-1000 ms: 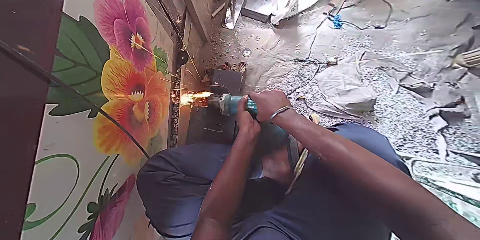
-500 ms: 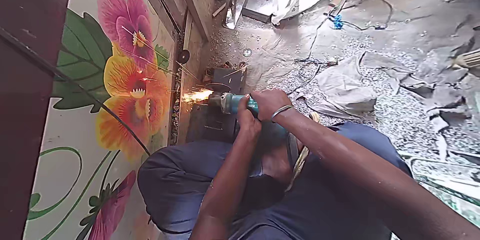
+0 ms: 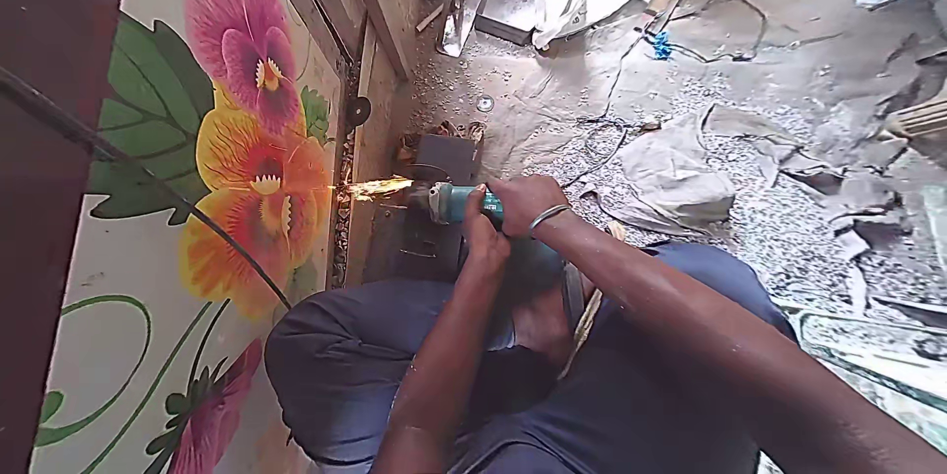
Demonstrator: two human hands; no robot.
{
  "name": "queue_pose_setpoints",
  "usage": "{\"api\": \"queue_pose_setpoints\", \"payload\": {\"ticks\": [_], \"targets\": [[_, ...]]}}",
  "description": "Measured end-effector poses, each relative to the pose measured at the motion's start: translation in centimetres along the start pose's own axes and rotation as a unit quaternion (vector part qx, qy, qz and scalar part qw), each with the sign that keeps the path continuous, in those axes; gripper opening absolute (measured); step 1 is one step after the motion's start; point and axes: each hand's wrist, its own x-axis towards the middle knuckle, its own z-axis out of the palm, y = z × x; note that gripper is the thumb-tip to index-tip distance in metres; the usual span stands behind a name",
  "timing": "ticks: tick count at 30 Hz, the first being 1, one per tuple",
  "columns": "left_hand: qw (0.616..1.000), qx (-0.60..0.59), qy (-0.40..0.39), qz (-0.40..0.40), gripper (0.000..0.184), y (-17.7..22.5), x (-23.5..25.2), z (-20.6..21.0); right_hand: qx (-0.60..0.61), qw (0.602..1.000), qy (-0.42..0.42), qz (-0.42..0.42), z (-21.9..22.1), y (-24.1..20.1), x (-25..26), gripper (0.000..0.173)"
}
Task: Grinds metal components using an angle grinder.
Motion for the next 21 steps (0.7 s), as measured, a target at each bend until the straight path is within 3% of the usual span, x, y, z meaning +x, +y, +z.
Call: {"api": "queue_pose_setpoints", "payload": {"ticks": [5, 21], "targets": [[1.000, -0.007, 0.014, -0.024, 0.020, 0.8, -1.7, 1.3, 0.002, 1.000, -0.015, 0.007, 0.0, 0.2, -0.5, 0.051], [1.000, 0.004, 0.002, -0.015, 0.023, 1.2, -2.3, 1.5, 0.023, 1.000, -0.016, 0.002, -0.1, 0.1, -0.5, 0.057]]}}
